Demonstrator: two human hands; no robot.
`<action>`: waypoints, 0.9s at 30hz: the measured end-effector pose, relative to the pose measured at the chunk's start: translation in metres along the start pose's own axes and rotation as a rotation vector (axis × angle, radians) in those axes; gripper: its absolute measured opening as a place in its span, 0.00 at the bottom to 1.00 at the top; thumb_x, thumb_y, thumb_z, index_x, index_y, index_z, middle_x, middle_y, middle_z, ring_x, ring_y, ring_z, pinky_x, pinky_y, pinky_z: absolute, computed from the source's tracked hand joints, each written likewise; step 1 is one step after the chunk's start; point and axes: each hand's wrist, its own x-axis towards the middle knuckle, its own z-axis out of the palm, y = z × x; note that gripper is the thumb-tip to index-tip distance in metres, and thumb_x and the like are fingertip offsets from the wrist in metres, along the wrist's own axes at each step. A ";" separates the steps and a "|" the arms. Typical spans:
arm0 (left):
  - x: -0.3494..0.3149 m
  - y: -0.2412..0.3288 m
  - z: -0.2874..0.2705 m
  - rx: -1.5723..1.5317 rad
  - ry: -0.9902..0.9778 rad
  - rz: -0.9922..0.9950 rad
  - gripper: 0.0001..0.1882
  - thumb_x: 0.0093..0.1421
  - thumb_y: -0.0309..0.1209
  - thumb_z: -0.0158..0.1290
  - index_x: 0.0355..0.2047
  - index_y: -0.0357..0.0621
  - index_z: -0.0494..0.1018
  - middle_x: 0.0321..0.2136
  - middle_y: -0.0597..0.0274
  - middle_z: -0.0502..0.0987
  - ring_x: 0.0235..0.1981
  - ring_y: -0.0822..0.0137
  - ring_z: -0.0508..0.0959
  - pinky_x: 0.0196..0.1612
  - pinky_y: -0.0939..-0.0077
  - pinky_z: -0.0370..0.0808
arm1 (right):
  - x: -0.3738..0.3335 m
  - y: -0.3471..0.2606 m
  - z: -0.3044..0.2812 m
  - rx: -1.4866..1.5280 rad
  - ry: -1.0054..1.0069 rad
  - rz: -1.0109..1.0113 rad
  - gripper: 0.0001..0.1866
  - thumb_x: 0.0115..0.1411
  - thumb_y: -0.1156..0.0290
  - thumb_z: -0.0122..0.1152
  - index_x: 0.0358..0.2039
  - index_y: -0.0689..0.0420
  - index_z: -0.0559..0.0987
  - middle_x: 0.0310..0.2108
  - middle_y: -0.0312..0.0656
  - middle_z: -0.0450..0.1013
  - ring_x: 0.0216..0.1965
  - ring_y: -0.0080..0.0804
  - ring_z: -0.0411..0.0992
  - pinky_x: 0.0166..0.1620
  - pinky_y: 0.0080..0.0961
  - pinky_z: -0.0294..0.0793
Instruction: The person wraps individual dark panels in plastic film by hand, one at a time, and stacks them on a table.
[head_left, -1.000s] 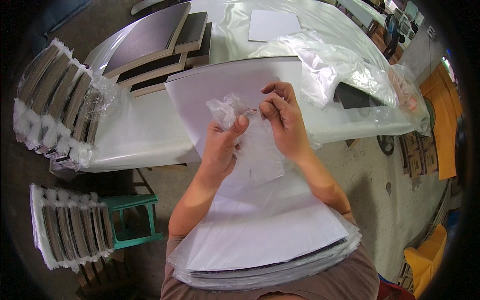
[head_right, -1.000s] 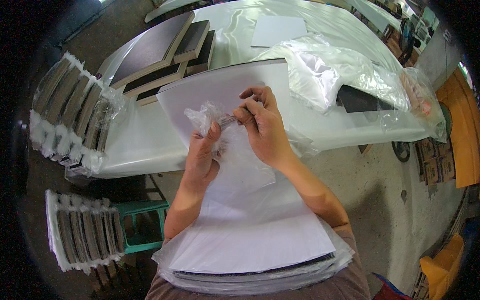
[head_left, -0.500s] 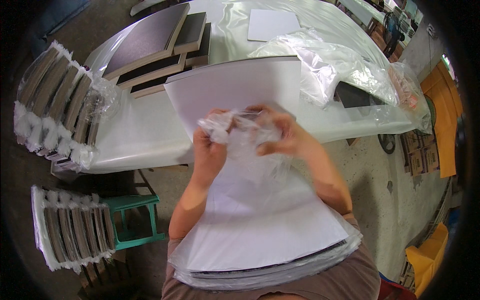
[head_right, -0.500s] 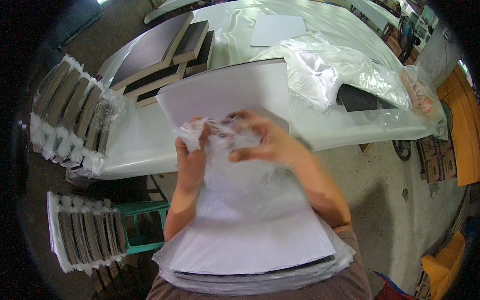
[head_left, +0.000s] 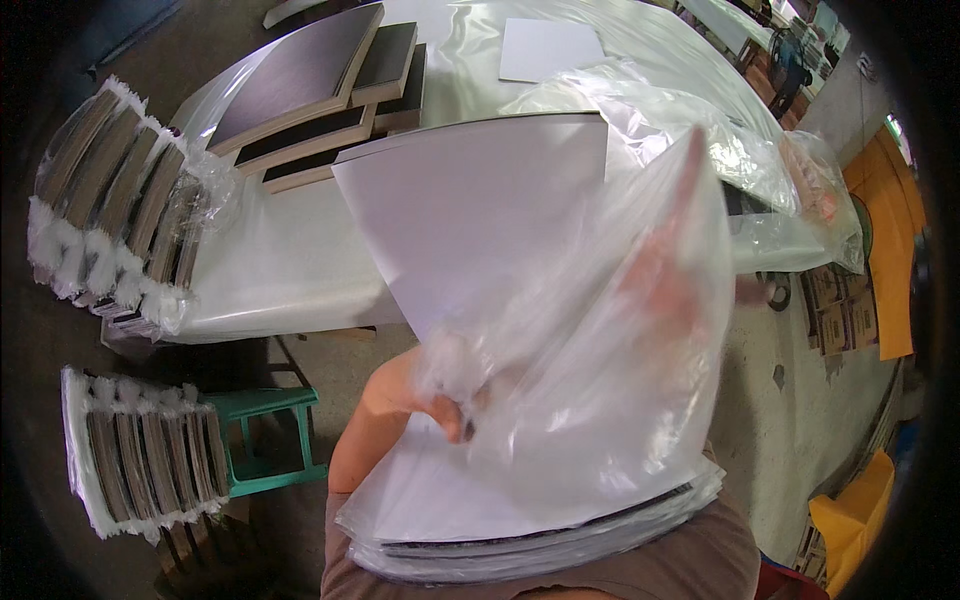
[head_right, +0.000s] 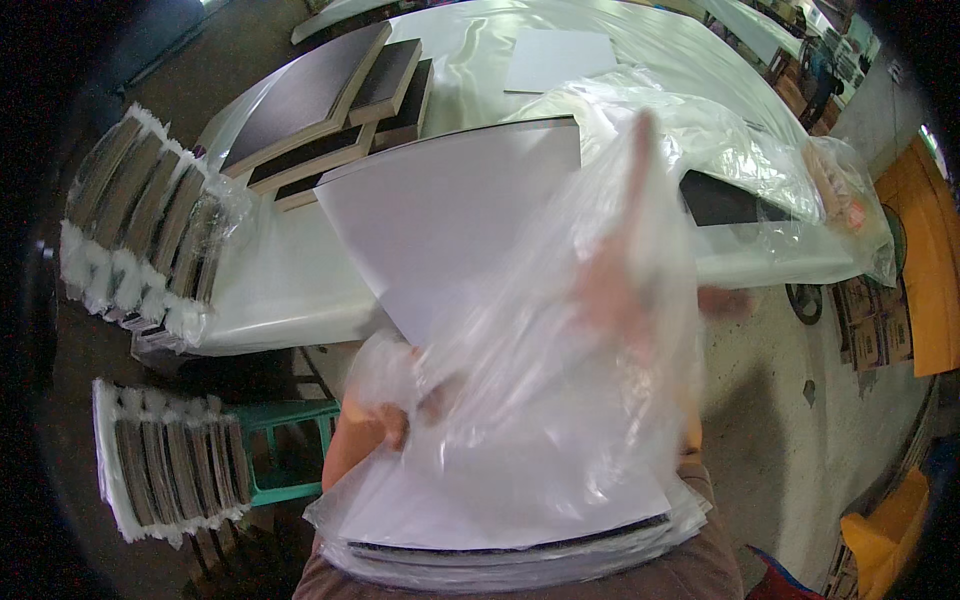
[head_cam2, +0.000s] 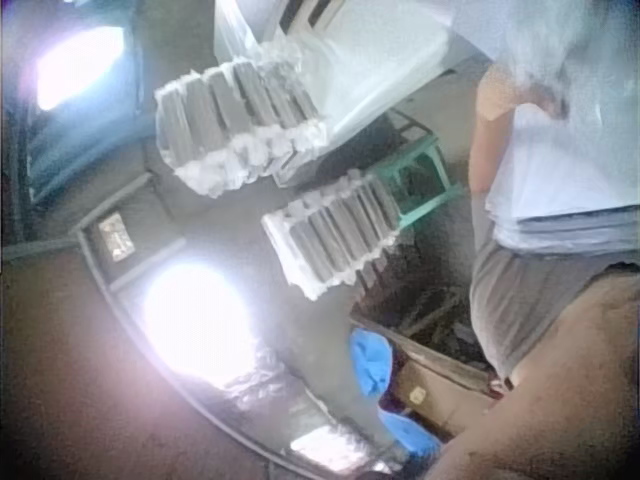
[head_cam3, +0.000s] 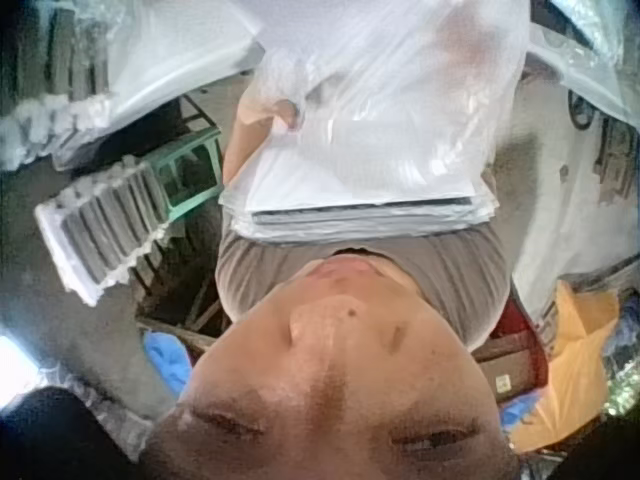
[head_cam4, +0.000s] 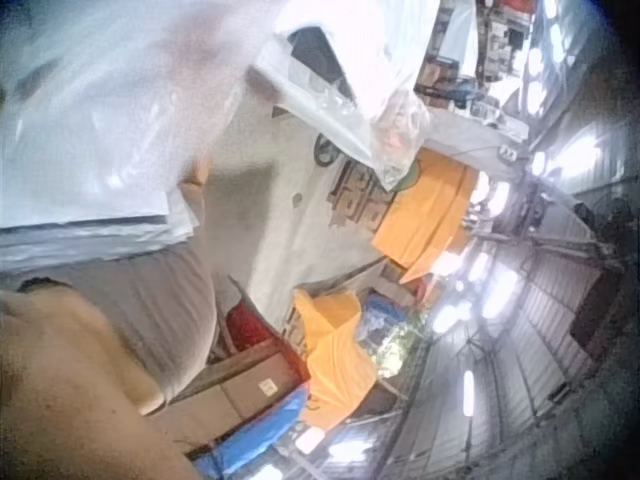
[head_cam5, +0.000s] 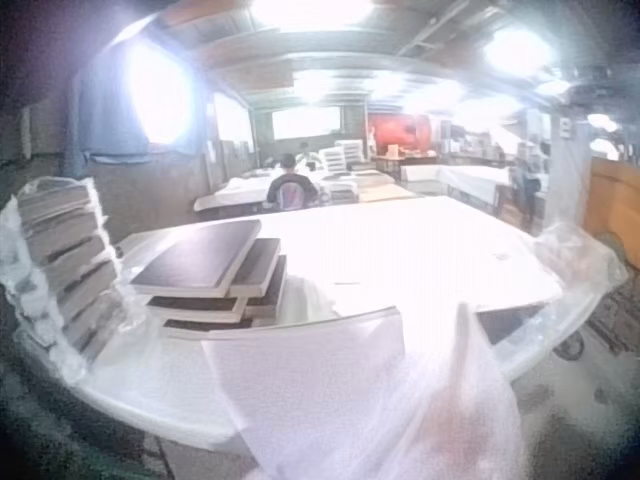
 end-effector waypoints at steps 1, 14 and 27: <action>0.005 0.023 -0.006 -0.035 -0.018 0.052 0.20 0.48 0.31 0.51 0.43 0.41 0.65 0.33 0.62 0.70 0.31 0.70 0.71 0.33 0.78 0.69 | 0.000 -0.006 0.004 -0.029 -0.016 0.022 0.19 0.47 0.57 0.59 0.32 0.60 0.74 0.28 0.44 0.71 0.32 0.34 0.70 0.37 0.31 0.69; 0.016 0.031 -0.022 0.289 -0.148 0.028 0.24 0.40 0.27 0.57 0.41 0.38 0.66 0.33 0.60 0.71 0.32 0.69 0.72 0.35 0.77 0.70 | -0.020 -0.011 -0.039 0.629 0.629 -0.634 0.05 0.49 0.73 0.51 0.27 0.60 0.72 0.34 0.45 0.71 0.31 0.32 0.69 0.40 0.36 0.66; 0.099 0.042 0.011 1.653 -0.074 1.017 0.30 0.38 0.13 0.48 0.45 0.51 0.68 0.37 0.52 0.62 0.39 0.55 0.66 0.40 0.70 0.66 | 0.016 -0.035 -0.081 -1.539 1.593 0.164 0.34 0.34 0.89 0.47 0.45 0.48 0.69 0.30 0.41 0.59 0.27 0.33 0.62 0.29 0.22 0.65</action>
